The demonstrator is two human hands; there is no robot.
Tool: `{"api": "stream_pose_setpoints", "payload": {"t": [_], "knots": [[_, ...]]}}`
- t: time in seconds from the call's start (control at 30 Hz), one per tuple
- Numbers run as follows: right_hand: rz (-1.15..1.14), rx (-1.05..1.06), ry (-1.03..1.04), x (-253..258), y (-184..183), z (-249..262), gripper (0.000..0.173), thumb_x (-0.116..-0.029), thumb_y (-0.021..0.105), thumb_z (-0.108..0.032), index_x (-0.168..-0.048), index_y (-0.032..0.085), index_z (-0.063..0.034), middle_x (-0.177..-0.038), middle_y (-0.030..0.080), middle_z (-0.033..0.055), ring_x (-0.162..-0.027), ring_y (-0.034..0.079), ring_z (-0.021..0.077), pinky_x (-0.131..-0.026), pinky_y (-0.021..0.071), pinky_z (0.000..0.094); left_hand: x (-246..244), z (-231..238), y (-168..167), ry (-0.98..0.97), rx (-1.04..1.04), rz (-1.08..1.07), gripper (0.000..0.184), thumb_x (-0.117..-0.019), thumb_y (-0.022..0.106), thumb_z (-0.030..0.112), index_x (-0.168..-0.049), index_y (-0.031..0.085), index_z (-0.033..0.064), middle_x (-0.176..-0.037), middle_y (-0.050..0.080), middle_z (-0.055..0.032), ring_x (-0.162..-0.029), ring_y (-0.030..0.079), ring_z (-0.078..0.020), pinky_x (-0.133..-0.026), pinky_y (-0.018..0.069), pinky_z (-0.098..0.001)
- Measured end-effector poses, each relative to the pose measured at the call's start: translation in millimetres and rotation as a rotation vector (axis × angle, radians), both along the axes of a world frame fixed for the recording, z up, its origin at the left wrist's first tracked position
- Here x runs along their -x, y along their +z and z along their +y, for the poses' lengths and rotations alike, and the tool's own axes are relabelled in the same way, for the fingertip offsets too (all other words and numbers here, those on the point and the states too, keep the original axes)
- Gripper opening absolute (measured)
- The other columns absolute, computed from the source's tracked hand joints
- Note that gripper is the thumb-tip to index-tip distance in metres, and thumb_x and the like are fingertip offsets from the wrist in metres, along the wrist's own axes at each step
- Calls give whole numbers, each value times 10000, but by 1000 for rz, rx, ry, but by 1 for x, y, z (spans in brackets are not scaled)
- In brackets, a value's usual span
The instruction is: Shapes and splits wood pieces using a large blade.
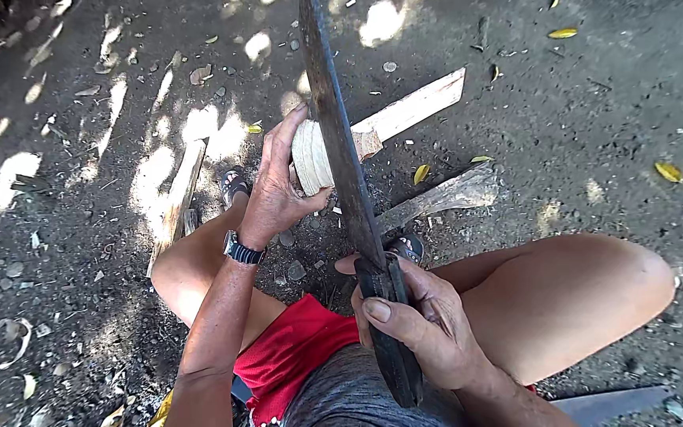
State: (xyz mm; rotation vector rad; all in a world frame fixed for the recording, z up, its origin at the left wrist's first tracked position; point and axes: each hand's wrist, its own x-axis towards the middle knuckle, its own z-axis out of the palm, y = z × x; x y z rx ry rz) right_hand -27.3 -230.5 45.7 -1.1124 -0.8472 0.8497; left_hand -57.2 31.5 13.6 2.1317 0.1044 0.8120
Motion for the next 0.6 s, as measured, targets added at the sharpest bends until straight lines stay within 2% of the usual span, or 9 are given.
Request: {"api": "stream_pose_setpoints", "payload": {"t": [0.27, 0.4, 0.53, 0.6], "knots": [[4, -8, -4, -1, -2, -1, 501, -1046, 561, -416, -1301, 600, 14, -783, 668, 10, -599, 649, 93, -515, 602, 268, -2, -1, -1, 17, 2, 14, 1128, -657, 944, 146, -1586, 310, 51, -1566, 389, -175, -1417, 451, -255, -1150, 465, -404], [-1, 0, -8, -1, 1, -1, 484, -1047, 564, -394, -1300, 599, 17, -788, 670, 7, -610, 652, 89, -525, 606, 267, -3, -4, 1, 15, 23, 9, 1108, -671, 940, 128, -1581, 315, 49, -1553, 393, -184, -1397, 475, -253, -1118, 500, -385], [0, -12, -9, -2, -1, 1, 486, -1051, 555, -397, -1299, 598, 20, -791, 672, 10, -613, 655, 92, -525, 607, 268, -5, -2, 0, 18, 3, 18, 1104, -678, 942, 154, -1579, 315, 38, -1571, 384, -187, -1435, 437, -270, -1167, 454, -417], [-21, -11, -12, -2, -4, 2, 485, -1047, 558, -393, -1304, 596, 17, -794, 676, 9, -617, 657, 88, -531, 608, 267, -5, -2, 0, 20, 4, 10, 1104, -676, 941, 156, -1577, 316, 28, -1561, 388, -195, -1422, 445, -269, -1158, 456, -406]]}}
